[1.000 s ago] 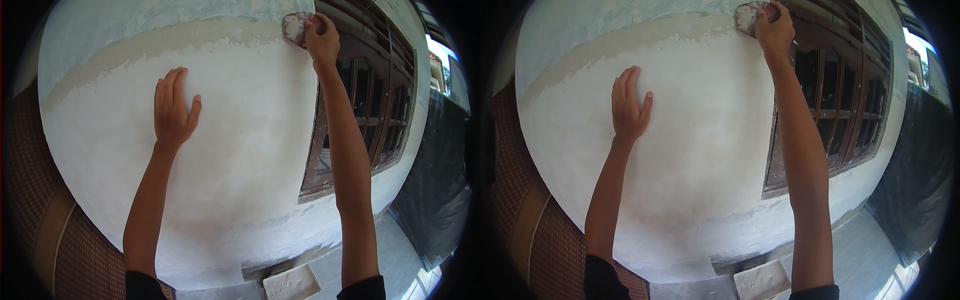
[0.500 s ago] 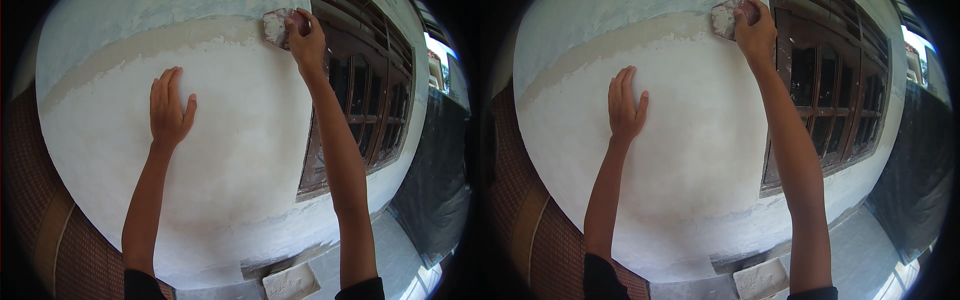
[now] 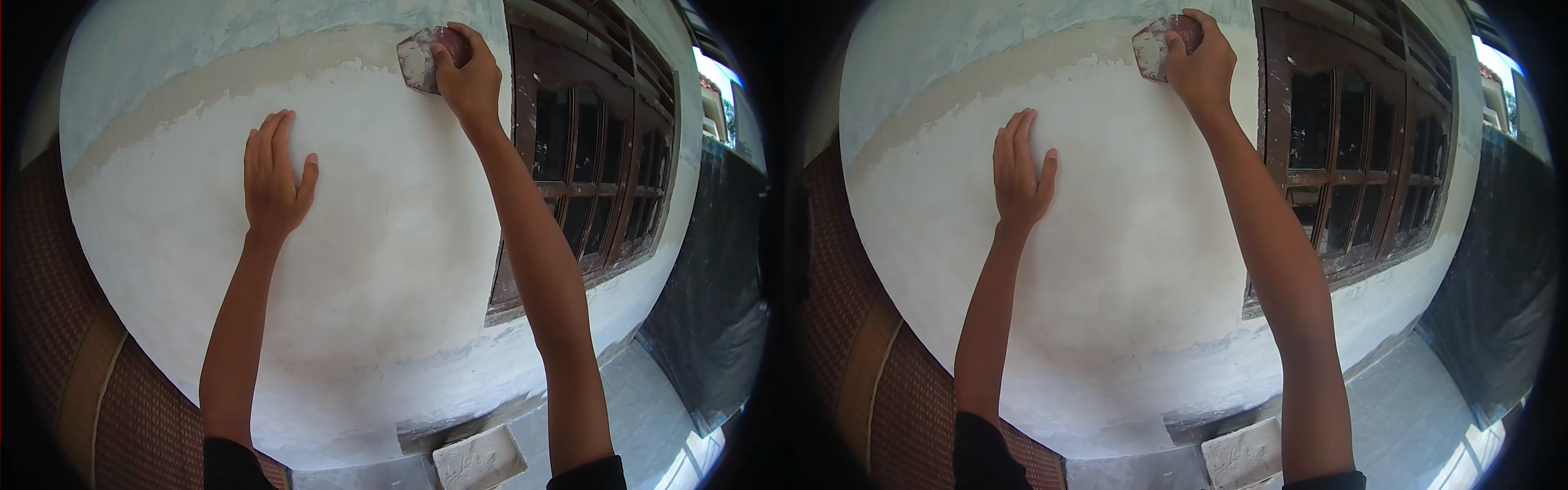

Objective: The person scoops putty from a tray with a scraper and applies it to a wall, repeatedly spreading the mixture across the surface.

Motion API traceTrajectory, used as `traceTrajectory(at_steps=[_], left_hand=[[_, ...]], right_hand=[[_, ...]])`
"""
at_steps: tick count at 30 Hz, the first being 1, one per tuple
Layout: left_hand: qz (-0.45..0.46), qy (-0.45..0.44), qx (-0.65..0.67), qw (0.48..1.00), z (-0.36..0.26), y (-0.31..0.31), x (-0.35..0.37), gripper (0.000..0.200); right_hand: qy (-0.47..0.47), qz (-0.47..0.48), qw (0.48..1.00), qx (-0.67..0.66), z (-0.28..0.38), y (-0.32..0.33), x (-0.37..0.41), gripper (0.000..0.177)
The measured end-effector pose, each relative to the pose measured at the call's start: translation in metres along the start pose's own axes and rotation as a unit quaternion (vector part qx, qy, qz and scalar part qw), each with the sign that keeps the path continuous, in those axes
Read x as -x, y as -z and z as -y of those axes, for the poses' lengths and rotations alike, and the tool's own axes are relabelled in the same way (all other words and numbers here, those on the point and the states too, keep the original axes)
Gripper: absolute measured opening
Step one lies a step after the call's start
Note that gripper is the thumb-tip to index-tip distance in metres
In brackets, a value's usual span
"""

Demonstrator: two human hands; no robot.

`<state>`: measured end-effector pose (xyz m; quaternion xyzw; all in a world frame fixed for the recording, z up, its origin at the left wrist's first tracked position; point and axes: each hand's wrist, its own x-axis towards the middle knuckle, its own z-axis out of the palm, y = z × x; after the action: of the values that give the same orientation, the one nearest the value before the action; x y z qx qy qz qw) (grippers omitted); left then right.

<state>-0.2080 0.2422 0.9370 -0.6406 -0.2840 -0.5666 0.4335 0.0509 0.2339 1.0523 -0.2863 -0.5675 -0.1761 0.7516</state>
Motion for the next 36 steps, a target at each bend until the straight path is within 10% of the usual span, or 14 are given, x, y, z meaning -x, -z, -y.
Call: traceTrajectory(at_steps=[7, 12, 19, 25, 28, 36], left_hand=[[-0.006, 0.007, -0.005, 1.0, -0.004, -0.002, 0.0, 0.058], [0.0, 0.002, -0.004, 1.0, 0.0, -0.001, 0.0, 0.059], [-0.003, 0.008, -0.013, 1.0, -0.002, -0.003, 0.001, 0.058], [0.0, 0.003, -0.001, 1.0, -0.001, 0.0, 0.001, 0.058], [-0.011, 0.006, -0.005, 1.0, -0.004, -0.002, 0.001, 0.057], [-0.004, 0.003, 0.003, 1.0, -0.002, -0.001, 0.001, 0.059]], right_hand=[[-0.009, -0.134, 0.99, -0.041, -0.038, 0.025, -0.029, 0.041], [0.039, -0.018, 0.997, 0.065, -0.012, 0.012, -0.014, 0.039], [-0.043, -0.07, 0.995, -0.048, -0.023, 0.032, -0.027, 0.038], [0.018, -0.035, 0.991, 0.124, -0.038, 0.032, -0.035, 0.039], [-0.074, -0.085, 0.993, -0.044, -0.032, 0.041, -0.043, 0.037], [0.017, -0.061, 0.997, 0.053, -0.041, 0.035, -0.041, 0.037]])
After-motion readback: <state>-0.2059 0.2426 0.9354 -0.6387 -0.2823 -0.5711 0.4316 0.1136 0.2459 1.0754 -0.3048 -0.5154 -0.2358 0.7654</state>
